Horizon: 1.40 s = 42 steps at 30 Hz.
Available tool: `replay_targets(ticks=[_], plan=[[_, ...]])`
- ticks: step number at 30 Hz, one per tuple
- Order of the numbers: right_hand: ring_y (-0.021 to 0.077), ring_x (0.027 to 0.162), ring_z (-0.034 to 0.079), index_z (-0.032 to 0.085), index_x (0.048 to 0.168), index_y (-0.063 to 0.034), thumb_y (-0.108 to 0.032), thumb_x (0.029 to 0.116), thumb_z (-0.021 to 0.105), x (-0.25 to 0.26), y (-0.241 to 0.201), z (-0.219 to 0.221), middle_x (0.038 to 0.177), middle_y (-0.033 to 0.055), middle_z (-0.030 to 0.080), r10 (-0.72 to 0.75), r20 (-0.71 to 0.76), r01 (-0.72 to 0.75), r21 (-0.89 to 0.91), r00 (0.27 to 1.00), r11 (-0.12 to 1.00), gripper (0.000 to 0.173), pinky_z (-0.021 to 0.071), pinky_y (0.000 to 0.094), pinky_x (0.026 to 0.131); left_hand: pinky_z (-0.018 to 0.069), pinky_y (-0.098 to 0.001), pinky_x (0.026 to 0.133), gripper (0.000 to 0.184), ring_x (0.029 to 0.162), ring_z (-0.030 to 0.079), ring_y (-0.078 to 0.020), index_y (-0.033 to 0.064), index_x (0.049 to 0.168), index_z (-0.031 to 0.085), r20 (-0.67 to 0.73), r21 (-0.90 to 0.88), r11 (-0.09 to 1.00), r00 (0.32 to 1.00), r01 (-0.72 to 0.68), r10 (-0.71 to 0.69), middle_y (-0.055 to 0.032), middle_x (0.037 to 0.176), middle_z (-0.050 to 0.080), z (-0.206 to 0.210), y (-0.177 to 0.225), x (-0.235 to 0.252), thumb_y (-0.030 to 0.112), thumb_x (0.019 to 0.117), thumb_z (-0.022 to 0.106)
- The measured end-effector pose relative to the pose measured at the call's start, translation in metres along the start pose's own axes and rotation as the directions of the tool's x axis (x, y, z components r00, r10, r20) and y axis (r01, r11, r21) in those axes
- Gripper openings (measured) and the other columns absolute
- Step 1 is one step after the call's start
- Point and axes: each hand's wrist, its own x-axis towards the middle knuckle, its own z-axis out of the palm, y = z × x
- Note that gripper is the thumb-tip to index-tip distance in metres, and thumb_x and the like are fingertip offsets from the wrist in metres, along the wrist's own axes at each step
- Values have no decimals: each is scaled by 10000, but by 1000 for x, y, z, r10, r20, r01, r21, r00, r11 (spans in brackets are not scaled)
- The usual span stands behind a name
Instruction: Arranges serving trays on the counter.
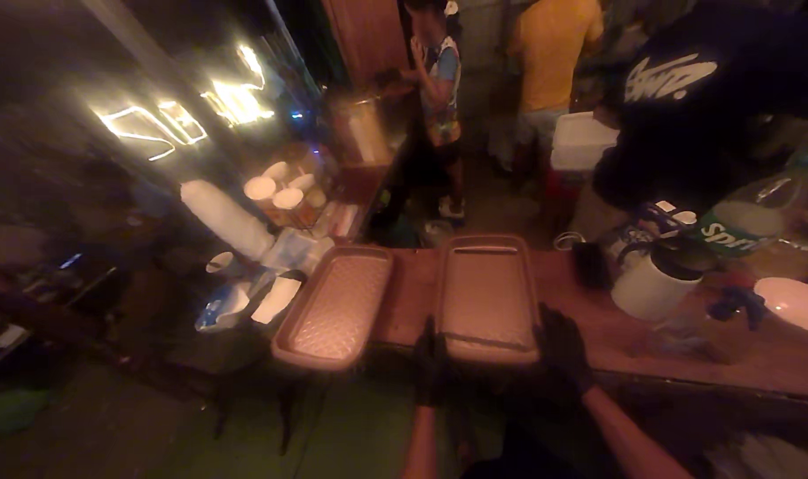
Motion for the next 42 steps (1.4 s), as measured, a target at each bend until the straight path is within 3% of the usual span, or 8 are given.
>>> replay_targets(ticks=[11, 16, 24, 29, 42], plan=[[391, 1321, 547, 480, 1547, -200, -579, 984, 468, 0, 5, 4, 1445, 151, 589, 45, 10, -45, 21, 999, 999, 679, 421, 581, 1113, 516, -419, 1051, 510, 1235, 624, -177, 233, 1532, 493, -3, 16, 999, 999, 36, -36, -66, 1423, 615, 1, 6, 0, 357, 1039, 547], [401, 1376, 500, 463, 1559, -207, -580, 993, 475, -4, 2, 2, 1491, 156, 551, 42, 5, -43, 35, 999, 998, 678, 373, 588, 1159, 537, -427, 1019, 518, 1187, 649, -204, 212, 1542, 477, -16, 40, 999, 1000, -23, 23, -105, 1378, 638, 1, 2, -1, 334, 1042, 536], [378, 1393, 491, 469, 1556, -217, -578, 993, 478, -5, 0, 0, 1504, 120, 550, 44, 0, -43, 54, 999, 998, 669, 345, 584, 1181, 532, -427, 1025, 516, 1194, 644, -204, 223, 1538, 484, -15, 27, 1000, 1000, 0, 0, -99, 1384, 633, 2, 2, -2, 345, 1040, 543], [387, 1365, 509, 489, 1544, -210, -578, 996, 470, -6, 2, 4, 1490, 134, 556, 31, -23, -30, 44, 999, 999, 660, 399, 580, 1137, 530, -433, 1028, 517, 1197, 643, -206, 212, 1533, 492, -19, 22, 1000, 1000, -2, 2, -99, 1383, 634, 2, 0, -1, 351, 1038, 544], [322, 1450, 447, 468, 1558, -220, -579, 1012, 450, -9, -1, 1, 1552, 47, 514, 30, -13, -30, 33, 999, 999, 654, 272, 562, 1233, 520, -420, 1038, 509, 1209, 634, -204, 185, 1529, 496, -11, 45, 999, 1000, -23, 23, -98, 1392, 629, -2, 9, -4, 319, 1039, 534]])
